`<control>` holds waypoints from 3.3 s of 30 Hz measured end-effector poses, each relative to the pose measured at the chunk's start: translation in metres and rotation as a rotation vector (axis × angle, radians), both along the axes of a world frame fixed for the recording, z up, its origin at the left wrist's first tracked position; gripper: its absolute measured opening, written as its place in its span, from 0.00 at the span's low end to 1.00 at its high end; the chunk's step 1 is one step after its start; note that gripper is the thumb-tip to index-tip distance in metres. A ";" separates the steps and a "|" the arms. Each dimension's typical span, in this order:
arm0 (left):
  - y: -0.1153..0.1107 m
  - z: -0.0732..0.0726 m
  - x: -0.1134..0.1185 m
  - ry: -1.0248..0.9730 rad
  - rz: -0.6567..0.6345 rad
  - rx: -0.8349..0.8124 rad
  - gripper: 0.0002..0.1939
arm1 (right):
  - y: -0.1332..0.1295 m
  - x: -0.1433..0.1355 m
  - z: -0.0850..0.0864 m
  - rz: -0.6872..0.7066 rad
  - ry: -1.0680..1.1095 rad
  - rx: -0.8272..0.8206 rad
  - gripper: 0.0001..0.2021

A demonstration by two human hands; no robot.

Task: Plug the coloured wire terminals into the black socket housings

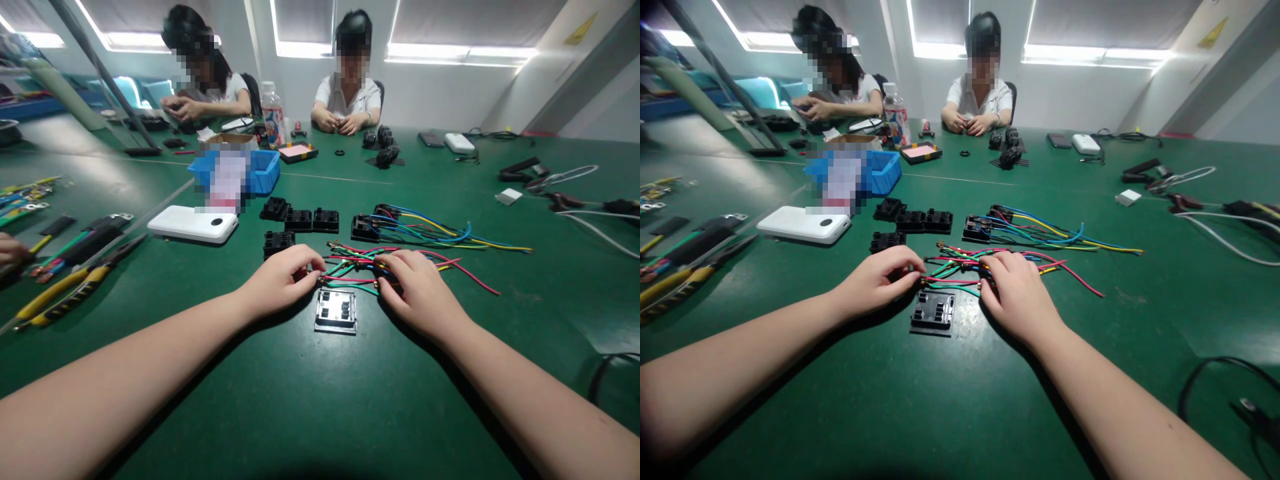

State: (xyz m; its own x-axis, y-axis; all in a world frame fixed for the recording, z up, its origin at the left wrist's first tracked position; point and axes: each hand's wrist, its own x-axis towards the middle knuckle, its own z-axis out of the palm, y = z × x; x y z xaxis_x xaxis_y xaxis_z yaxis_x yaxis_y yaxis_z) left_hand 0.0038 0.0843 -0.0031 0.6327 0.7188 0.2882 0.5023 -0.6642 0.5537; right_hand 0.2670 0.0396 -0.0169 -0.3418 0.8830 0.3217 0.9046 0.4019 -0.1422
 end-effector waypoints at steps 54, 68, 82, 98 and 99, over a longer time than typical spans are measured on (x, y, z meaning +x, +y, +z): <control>0.002 -0.001 0.001 0.008 -0.003 0.008 0.07 | -0.003 -0.002 0.000 -0.008 -0.058 0.003 0.12; 0.002 -0.001 0.001 0.012 -0.022 0.015 0.07 | -0.008 -0.009 0.010 0.200 -0.163 -0.041 0.13; 0.002 -0.001 0.001 0.007 -0.015 0.024 0.07 | -0.008 -0.006 0.002 0.209 -0.130 0.000 0.18; -0.010 -0.001 0.001 -0.095 -0.147 0.205 0.24 | -0.031 -0.023 0.019 0.595 -0.024 0.427 0.20; -0.012 0.000 0.001 -0.075 -0.201 0.222 0.25 | -0.034 -0.026 0.019 0.627 -0.007 0.417 0.20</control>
State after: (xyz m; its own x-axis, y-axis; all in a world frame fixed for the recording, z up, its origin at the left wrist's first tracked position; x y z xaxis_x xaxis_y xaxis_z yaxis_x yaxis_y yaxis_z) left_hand 0.0052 0.0727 -0.0030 0.7269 0.4956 0.4753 0.3120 -0.8550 0.4143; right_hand 0.2405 0.0059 0.0024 -0.7434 0.3278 0.5829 0.4888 0.8613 0.1390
